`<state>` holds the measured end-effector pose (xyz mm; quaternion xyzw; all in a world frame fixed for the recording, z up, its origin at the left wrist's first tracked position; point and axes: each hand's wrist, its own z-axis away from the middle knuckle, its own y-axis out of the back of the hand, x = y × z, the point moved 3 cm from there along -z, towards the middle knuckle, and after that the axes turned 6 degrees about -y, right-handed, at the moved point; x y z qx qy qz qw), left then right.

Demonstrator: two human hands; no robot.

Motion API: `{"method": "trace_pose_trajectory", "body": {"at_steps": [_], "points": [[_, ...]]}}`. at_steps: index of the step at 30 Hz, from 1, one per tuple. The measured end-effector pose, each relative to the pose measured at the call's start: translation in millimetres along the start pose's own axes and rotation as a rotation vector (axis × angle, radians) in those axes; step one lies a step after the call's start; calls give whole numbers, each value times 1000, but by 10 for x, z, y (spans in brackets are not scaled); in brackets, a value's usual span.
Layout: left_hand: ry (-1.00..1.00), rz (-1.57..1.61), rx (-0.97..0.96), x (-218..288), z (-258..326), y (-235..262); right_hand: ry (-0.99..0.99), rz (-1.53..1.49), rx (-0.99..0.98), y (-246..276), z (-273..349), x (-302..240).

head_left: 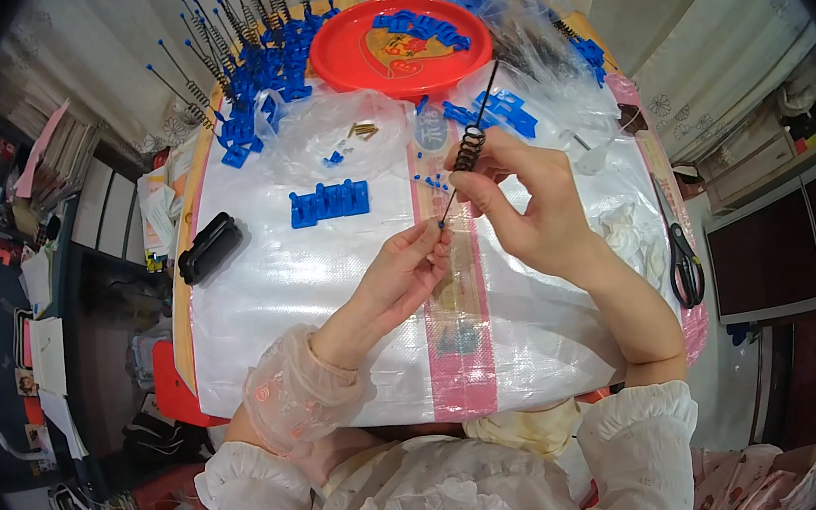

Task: Assembling small mechanical components including springs, rods, and plastic housings using a screwdriver.

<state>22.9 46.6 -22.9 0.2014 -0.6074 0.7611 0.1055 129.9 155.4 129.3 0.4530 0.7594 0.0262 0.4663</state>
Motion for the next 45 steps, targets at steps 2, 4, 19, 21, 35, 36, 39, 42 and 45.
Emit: {"method": "trace_pose_trajectory", "body": {"at_steps": [2,4,19,21,35,36,39,42,45], "points": [[-6,-9,-8,6,-11,2,8,-5,10,4,-3,-7],[-15,-18,-30,1,-22,23,16,-20,22,-5,-9,6],[-15,-30,-9,11,-7,25,-11,-47,13,-20,-10,-13],[-5,-11,-5,4,-11,31,-4,-27,8,-15,-9,-19],[-10,0,-30,3,-17,55,-13,-37,15,-20,-13,-17],[-9,-1,-28,3,-15,52,-14,-39,15,-20,-12,-20],[-4,4,-21,7,-14,14,2,-25,11,-14,-5,-5],[-8,10,-21,10,-12,5,-7,-36,9,-19,-8,-10],[-8,14,-24,9,-14,11,-16,-44,13,-22,-5,-4]]}}
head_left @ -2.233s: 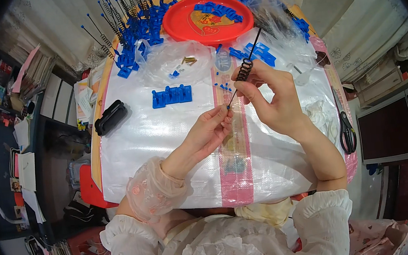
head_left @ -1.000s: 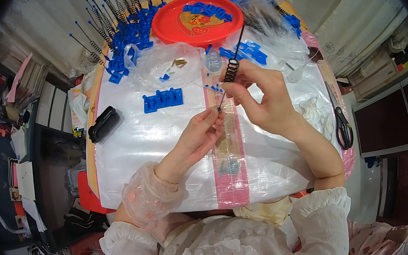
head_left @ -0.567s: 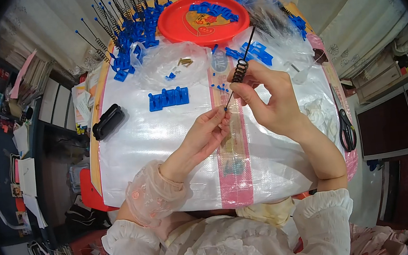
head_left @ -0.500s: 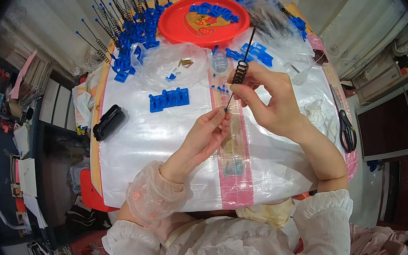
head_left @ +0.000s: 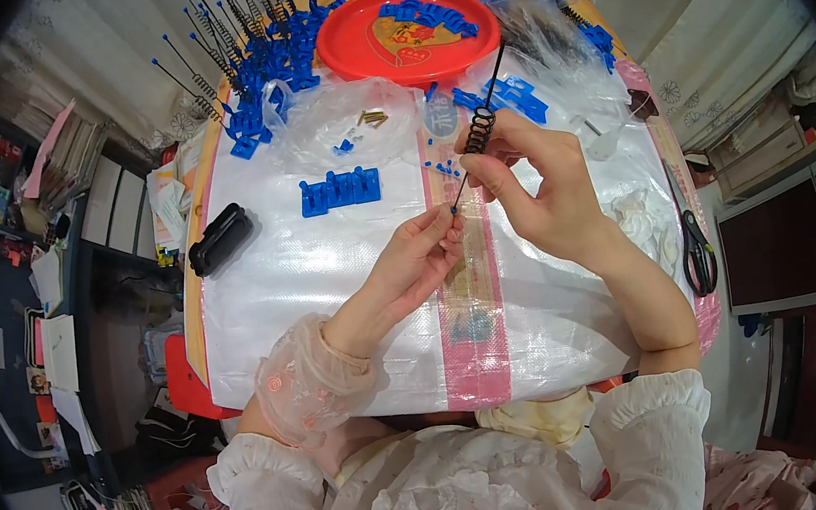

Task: Assembling small mechanical components including springs, rods, and plastic housings using a screwdriver.

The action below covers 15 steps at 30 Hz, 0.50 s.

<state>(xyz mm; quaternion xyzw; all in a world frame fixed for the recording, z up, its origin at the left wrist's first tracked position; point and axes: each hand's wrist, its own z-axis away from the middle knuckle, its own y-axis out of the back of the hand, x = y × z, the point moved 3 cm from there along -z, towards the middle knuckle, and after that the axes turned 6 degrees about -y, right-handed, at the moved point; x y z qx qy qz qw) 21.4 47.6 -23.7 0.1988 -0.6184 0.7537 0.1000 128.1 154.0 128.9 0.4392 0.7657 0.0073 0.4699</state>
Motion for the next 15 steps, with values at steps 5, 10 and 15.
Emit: {"method": "trace_pose_trajectory", "body": {"at_steps": [5,10,15], "points": [[-4,1,4,1,-2,4,-3,-11,-5,-5,8,-8],[-9,-7,-14,2,0,-3,-12,-5,-18,-1,8,-14],[-4,-10,5,-8,-14,19,-10,8,-14,3,6,-4]]}}
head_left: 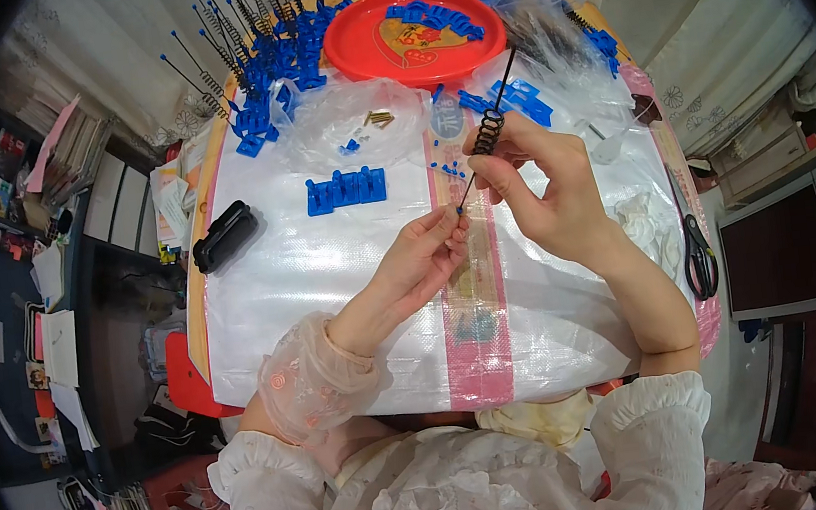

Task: Assembling small mechanical components including springs, rods, and plastic housings using a screwdriver.

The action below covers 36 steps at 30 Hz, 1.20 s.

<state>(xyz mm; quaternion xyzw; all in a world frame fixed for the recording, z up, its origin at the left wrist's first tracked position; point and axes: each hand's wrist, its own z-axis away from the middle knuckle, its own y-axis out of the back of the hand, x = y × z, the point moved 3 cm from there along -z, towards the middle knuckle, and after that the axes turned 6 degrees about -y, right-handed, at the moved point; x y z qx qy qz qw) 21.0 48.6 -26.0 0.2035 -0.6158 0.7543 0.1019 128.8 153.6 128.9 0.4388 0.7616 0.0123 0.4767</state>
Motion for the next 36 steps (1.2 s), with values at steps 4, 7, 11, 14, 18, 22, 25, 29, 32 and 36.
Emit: {"method": "trace_pose_trajectory", "body": {"at_steps": [4,7,11,14,18,22,25,29,32,36], "points": [[-1,-2,10,1,11,5,-19,-10,10,-13,2,2],[9,7,-5,-5,-2,-9,-11,19,6,19,-6,7],[1,-6,0,0,4,19,-45,15,-7,9,-13,19],[9,-16,8,-1,2,-6,-43,11,1,8,-9,21],[9,-21,30,5,13,-52,-32,17,5,12,-10,24],[9,-10,20,11,15,-27,-35,17,-1,1,-17,39],[11,0,13,13,16,-23,-34,0,3,0,-18,35],[10,-2,-3,9,1,-4,-21,18,5,3,-22,14],[15,-11,7,0,2,-21,-27,22,-3,21,-14,5],[10,-13,11,-4,2,8,-29,10,-10,3,-14,11]]}}
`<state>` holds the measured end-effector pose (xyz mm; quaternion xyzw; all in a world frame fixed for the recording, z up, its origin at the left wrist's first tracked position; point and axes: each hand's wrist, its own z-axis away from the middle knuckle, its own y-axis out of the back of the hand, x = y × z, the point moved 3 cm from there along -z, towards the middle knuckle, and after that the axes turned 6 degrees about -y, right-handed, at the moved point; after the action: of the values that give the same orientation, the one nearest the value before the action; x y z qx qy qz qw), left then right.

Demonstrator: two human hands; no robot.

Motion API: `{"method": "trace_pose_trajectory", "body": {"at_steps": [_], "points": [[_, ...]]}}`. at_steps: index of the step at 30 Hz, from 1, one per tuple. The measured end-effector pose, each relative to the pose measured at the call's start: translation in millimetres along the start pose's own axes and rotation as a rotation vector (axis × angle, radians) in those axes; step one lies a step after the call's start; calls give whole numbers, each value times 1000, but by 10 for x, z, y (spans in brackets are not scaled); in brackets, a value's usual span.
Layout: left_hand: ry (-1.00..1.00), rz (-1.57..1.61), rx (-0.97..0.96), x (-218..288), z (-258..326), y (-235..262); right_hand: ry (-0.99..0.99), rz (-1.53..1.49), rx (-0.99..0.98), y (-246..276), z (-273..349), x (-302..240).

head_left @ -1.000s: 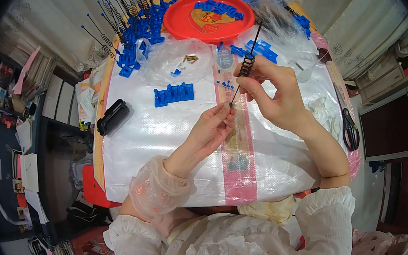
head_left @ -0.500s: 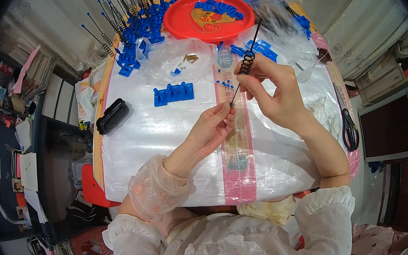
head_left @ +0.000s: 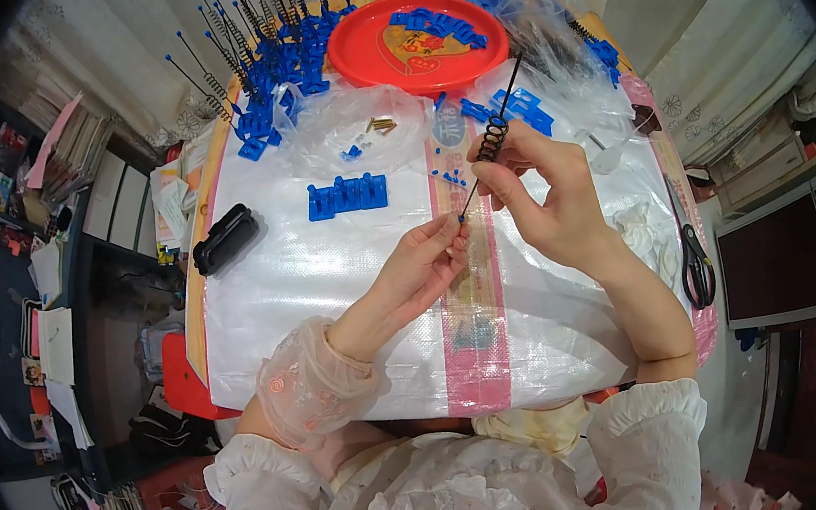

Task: Assembling small mechanical components including springs, rods, and plastic housings using a screwdriver.

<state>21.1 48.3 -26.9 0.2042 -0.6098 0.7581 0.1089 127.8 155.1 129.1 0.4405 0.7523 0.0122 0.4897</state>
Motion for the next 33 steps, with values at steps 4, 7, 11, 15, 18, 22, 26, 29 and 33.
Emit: {"method": "trace_pose_trajectory", "body": {"at_steps": [4,7,11,15,18,22,26,29,33], "points": [[1,-1,-7,0,-1,-4,5,-4,-1,3,-2,-10],[4,21,-19,5,0,-8,13,-5,0,-3,3,-8],[6,17,1,1,-1,-1,-9,0,-7,-5,6,14],[7,15,-7,-1,-5,4,8,-4,-1,-12,4,10],[4,16,-21,-2,-6,7,9,-6,0,-15,6,10],[10,16,-13,7,4,-14,-22,-26,-10,-19,10,27],[11,12,-13,10,5,-18,9,-11,-4,-17,9,10],[8,6,-2,19,17,-44,14,-16,-4,-21,7,11],[3,0,10,16,13,-45,-5,-11,-12,-14,8,18]]}}
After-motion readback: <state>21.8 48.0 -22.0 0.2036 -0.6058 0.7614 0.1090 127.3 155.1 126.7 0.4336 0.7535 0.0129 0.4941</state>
